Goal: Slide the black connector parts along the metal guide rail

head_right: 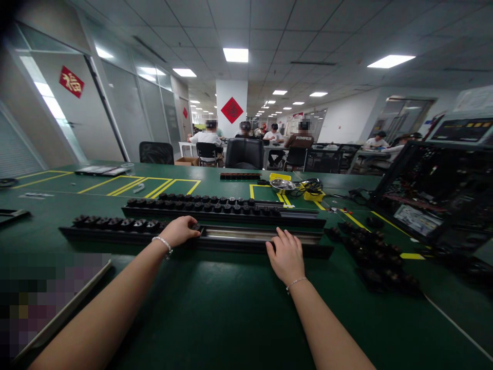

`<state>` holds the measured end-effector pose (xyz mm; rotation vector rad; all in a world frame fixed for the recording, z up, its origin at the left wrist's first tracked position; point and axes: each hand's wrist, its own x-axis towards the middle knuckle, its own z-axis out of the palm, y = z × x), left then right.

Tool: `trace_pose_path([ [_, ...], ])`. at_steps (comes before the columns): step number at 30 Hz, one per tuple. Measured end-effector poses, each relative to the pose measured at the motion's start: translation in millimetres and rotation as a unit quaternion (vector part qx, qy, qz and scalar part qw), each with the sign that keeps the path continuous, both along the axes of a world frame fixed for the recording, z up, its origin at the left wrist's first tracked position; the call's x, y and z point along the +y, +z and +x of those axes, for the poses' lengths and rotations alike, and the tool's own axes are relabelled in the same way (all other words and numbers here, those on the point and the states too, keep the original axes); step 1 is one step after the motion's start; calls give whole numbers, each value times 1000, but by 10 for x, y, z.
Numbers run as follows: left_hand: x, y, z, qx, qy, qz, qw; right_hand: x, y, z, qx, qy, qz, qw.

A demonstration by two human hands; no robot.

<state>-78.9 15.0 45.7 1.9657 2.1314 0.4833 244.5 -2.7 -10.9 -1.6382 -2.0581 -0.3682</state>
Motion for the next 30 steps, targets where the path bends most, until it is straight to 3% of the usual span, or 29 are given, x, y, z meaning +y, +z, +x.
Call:
trace_pose_path([
  [16, -1, -42, 52, -47, -15, 12, 999, -14, 22, -9, 3, -1, -11, 1000],
  [30, 48, -60, -43, 22, -20, -55, 998, -1, -15, 3, 16, 0, -1, 1000],
])
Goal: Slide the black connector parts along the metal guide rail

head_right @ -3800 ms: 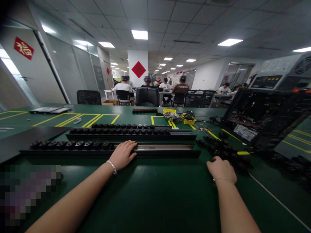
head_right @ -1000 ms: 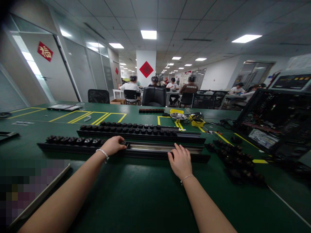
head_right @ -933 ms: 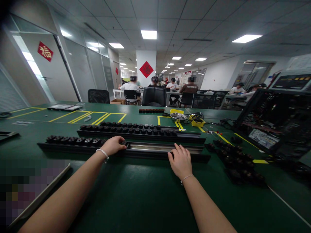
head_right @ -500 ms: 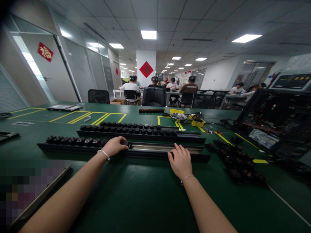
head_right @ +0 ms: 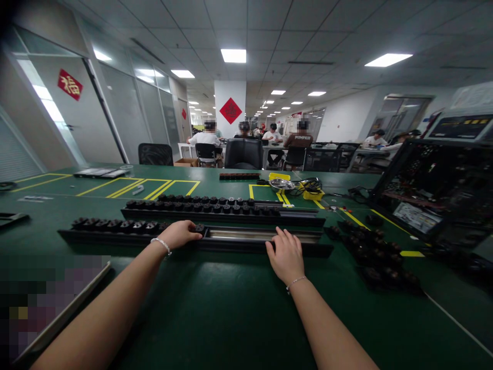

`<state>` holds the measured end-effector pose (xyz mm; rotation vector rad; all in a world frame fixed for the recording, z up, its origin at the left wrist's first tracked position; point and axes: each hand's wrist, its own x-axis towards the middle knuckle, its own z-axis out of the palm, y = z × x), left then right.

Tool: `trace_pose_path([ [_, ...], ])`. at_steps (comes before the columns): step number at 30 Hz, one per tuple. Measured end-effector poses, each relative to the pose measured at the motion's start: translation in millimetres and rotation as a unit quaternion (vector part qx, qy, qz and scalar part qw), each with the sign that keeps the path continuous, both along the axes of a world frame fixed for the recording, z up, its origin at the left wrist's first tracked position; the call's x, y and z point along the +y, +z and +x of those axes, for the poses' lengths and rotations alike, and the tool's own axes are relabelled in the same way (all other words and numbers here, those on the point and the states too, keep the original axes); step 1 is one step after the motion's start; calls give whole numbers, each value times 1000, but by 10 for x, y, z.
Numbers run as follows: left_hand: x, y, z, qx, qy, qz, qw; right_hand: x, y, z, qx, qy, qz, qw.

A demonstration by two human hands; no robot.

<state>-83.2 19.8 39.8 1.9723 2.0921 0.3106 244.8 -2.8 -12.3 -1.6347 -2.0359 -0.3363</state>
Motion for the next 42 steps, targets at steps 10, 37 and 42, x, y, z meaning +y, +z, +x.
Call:
trace_pose_path([
  [10, -1, -7, 27, -15, -15, 6, 1000, 8, -19, 9, 3, 5, 10, 1000],
  [37, -75, -24, 195, -36, -47, 44, 997, 2, -12, 7, 5, 10, 28, 1000],
  [42, -88, -23, 237, -41, -60, 43, 996, 2, -11, 7, 8, 11, 27, 1000],
])
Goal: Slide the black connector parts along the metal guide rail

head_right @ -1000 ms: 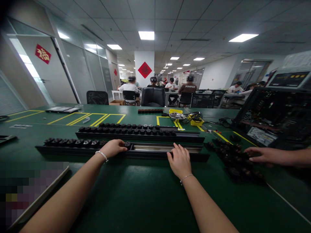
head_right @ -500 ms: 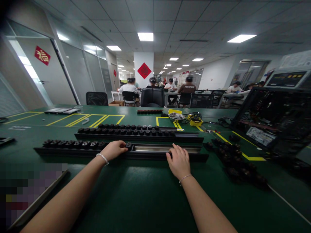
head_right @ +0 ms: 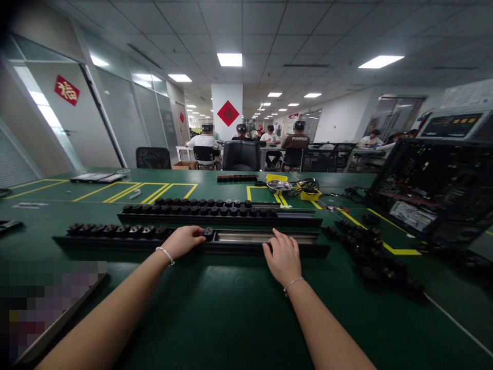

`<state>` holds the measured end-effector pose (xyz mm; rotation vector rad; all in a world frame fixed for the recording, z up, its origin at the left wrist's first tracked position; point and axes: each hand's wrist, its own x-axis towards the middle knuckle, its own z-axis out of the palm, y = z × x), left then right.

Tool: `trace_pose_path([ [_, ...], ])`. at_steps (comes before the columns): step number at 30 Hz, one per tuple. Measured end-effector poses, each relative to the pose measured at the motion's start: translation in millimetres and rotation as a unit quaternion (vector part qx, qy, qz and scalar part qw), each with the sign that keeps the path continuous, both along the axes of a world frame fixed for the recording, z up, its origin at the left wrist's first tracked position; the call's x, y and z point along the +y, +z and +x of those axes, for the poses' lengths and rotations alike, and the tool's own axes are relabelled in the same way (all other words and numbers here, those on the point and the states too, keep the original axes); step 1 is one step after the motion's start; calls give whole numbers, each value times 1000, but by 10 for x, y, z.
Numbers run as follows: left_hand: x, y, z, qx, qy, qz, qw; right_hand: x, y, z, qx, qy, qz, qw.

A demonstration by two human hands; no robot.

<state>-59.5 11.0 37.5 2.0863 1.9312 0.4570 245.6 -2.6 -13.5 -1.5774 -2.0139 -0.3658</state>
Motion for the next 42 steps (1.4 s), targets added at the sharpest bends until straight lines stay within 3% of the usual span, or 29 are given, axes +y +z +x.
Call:
trace_pose_path([
  [42, -42, -49, 170, -2, -47, 26, 999, -12, 2, -12, -3, -6, -1, 1000],
])
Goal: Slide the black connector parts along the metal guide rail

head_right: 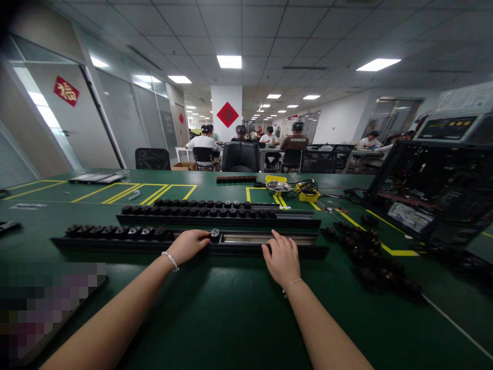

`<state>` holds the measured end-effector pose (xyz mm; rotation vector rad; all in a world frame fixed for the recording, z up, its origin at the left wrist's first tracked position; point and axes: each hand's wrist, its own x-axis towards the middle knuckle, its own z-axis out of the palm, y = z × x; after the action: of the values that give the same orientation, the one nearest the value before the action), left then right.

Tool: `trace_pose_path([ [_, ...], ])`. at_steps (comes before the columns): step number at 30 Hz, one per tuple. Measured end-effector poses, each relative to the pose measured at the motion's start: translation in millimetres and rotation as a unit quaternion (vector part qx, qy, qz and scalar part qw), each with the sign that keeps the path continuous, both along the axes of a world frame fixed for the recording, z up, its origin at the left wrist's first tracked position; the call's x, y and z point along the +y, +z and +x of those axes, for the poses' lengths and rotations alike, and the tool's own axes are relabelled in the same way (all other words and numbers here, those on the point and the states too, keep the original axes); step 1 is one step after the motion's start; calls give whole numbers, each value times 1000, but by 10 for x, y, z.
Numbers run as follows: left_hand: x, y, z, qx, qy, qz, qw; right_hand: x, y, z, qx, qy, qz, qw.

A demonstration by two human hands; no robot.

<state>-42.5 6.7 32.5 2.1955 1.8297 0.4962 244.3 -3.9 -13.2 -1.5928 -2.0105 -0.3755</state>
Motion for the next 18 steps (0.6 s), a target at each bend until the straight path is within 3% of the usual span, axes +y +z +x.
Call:
trace_pose_path([
  [18, -29, 0, 35, 4, -20, 15, 1000, -9, 12, -2, 8, 0, -17, 1000],
])
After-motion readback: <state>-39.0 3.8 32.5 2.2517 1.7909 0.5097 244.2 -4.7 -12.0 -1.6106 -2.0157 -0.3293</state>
